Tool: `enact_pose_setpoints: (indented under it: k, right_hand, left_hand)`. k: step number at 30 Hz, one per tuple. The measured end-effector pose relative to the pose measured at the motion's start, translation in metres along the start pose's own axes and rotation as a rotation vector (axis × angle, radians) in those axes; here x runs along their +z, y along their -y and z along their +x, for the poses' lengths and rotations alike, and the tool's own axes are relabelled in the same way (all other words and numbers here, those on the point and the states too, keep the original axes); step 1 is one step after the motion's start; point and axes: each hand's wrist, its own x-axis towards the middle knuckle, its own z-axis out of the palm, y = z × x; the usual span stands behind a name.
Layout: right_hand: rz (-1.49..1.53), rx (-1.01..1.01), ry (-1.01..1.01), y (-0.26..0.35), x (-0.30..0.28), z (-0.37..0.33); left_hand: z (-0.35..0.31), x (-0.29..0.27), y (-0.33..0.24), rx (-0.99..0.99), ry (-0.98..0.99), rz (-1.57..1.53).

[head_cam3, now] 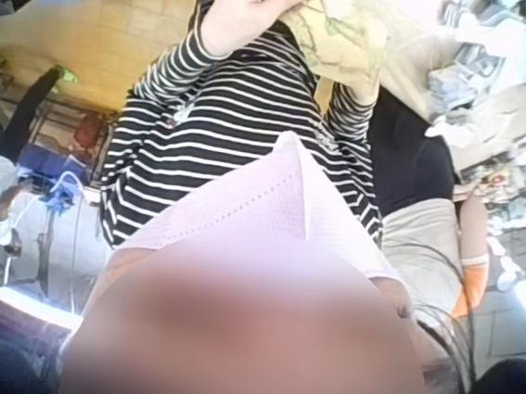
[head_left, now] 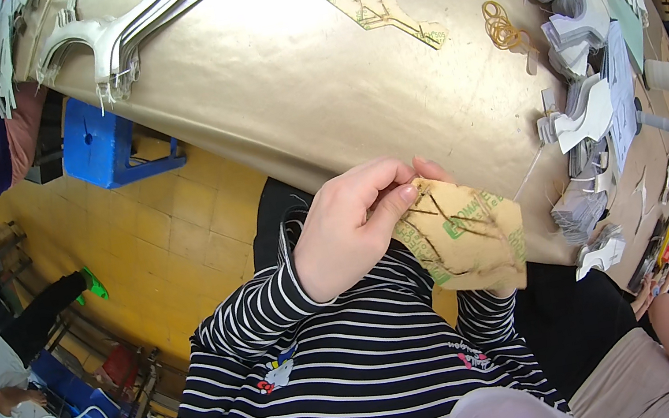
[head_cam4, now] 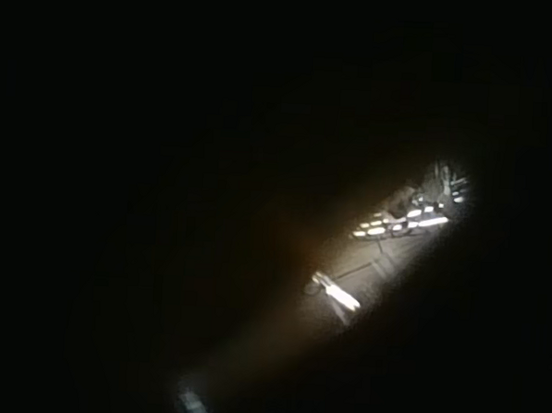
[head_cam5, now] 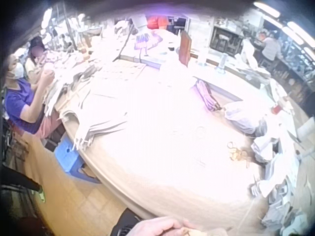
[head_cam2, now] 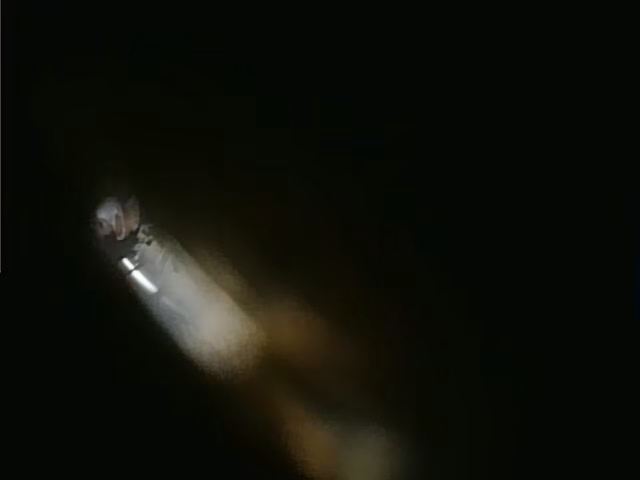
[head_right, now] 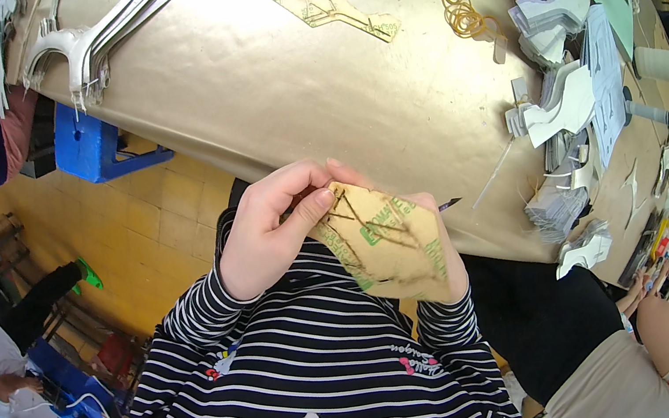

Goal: The person holds and manipulates small cardboard pieces with printed markings, turning them over and inspecting edges. A coworker nearby handles white fabric pieces on the same table. The person places the cardboard pieces on the table at the end.

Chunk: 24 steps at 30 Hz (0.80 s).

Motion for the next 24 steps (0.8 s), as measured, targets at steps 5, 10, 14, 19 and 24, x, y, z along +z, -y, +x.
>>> enact_pose_setpoints:
  k: [5,10,14,19,24]
  right_hand:
    - [0.142,0.05,-0.032,-0.003,0.0,0.002]
    - [-0.017,0.14,-0.017,0.027,0.019,-0.001]
    - [-0.473,0.21,0.11,0.051,0.025,-0.002]
    - [-0.047,0.195,0.082,0.043,0.026,-0.001]
    - [-0.081,0.145,-0.007,0.034,0.023,0.0]
  left_hand:
    - [-0.001,0.001,0.004,0.006,-0.022,-0.021]
    - [0.001,-0.001,0.003,0.053,-0.031,0.046]
    - [0.0,-0.003,0.004,0.083,0.001,0.082]
    - [-0.001,-0.002,0.006,0.045,0.057,-0.038]
    - [0.001,-0.002,0.009,0.0,0.025,-0.075]
